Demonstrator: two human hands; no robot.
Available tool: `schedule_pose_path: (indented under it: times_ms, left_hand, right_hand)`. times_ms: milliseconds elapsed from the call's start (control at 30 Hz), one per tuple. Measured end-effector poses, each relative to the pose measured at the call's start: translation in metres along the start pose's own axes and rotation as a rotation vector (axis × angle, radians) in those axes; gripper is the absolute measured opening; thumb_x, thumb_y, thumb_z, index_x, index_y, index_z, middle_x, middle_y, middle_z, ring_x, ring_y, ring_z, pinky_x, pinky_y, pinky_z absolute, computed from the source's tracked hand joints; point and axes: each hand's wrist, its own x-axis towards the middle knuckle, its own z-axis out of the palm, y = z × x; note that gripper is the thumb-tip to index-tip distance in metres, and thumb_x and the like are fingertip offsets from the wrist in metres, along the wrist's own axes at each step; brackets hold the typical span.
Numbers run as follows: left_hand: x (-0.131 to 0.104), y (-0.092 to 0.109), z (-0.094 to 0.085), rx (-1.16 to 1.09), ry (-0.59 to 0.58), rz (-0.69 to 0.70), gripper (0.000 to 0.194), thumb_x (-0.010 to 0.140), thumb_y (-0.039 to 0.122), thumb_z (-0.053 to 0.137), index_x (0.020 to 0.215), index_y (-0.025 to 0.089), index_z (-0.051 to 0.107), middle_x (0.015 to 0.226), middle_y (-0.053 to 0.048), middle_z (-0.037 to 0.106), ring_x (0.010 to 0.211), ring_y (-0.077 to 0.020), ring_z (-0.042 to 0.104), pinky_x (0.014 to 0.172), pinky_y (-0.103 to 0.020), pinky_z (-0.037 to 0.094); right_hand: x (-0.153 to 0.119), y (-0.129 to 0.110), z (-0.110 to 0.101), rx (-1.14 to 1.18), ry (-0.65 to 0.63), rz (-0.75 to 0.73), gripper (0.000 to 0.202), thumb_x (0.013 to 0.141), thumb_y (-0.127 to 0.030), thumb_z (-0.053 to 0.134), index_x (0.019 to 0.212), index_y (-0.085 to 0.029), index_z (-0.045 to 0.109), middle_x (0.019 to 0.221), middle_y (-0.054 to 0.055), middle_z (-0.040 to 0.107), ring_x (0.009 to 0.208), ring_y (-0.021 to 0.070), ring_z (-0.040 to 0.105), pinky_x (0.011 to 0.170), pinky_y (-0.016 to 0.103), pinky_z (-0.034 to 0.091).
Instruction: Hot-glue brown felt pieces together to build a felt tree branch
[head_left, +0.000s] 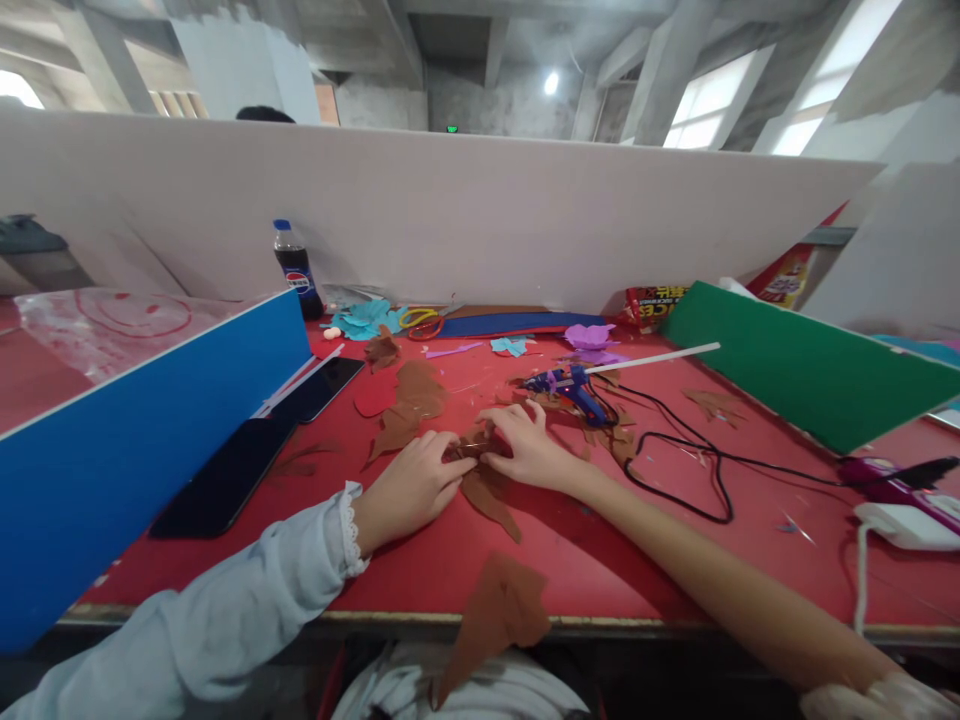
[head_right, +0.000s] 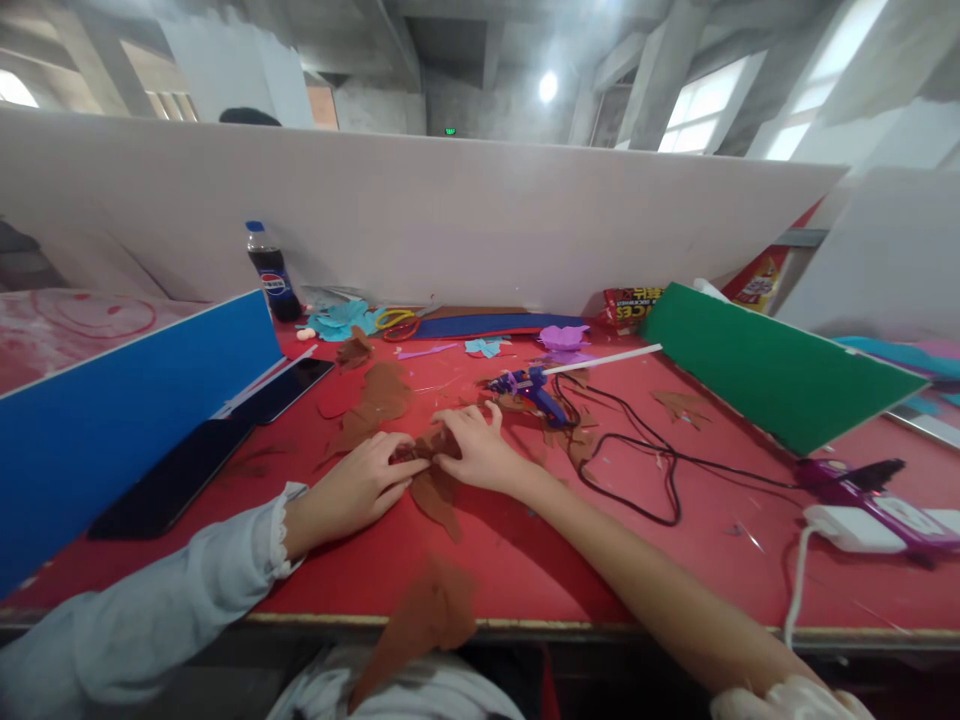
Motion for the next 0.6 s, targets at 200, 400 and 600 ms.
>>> schedule_pose_path:
  times_ms: [200,400,600]
  left_hand:
    - [0.001,0.003,-0.004,0.050,-0.023,-0.005,0.029,0.087,0.018,0.041,0.108,0.022,0.060,0.087,-0.007,0.051,0.082,-0.0180,0.048,0.071,-0.030,0.041]
    - [-0.002,0.001,-0.001,0.079,-0.092,-0.003,0.032,0.088,0.022,0.039,0.117,0.024,0.053,0.085,-0.005,0.061,0.078,-0.0180,0.056,0.066,-0.028,0.041]
    - [-0.004,0.001,-0.001,0.076,-0.128,-0.036,0.035,0.087,0.023,0.039,0.120,0.026,0.050,0.077,-0.003,0.067,0.068,-0.0166,0.063,0.059,-0.025,0.041]
  right_hand:
    - [-0.005,0.002,-0.044,-0.160,0.110,-0.072,0.033,0.084,-0.032,0.041,0.055,-0.019,0.050,0.057,0.003,0.054,0.062,0.0158,0.048,0.062,0.027,0.030]
    - [-0.043,0.038,-0.082,-0.583,0.260,0.061,0.041,0.082,-0.041,0.041,0.047,-0.020,0.044,0.049,0.004,0.052,0.055,0.0157,0.048,0.053,0.029,0.022]
    - [-0.054,0.093,-0.080,-0.569,0.291,0.452,0.038,0.075,-0.057,0.046,0.063,-0.020,0.050,0.062,0.006,0.058,0.062,0.0208,0.054,0.050,0.027,0.025]
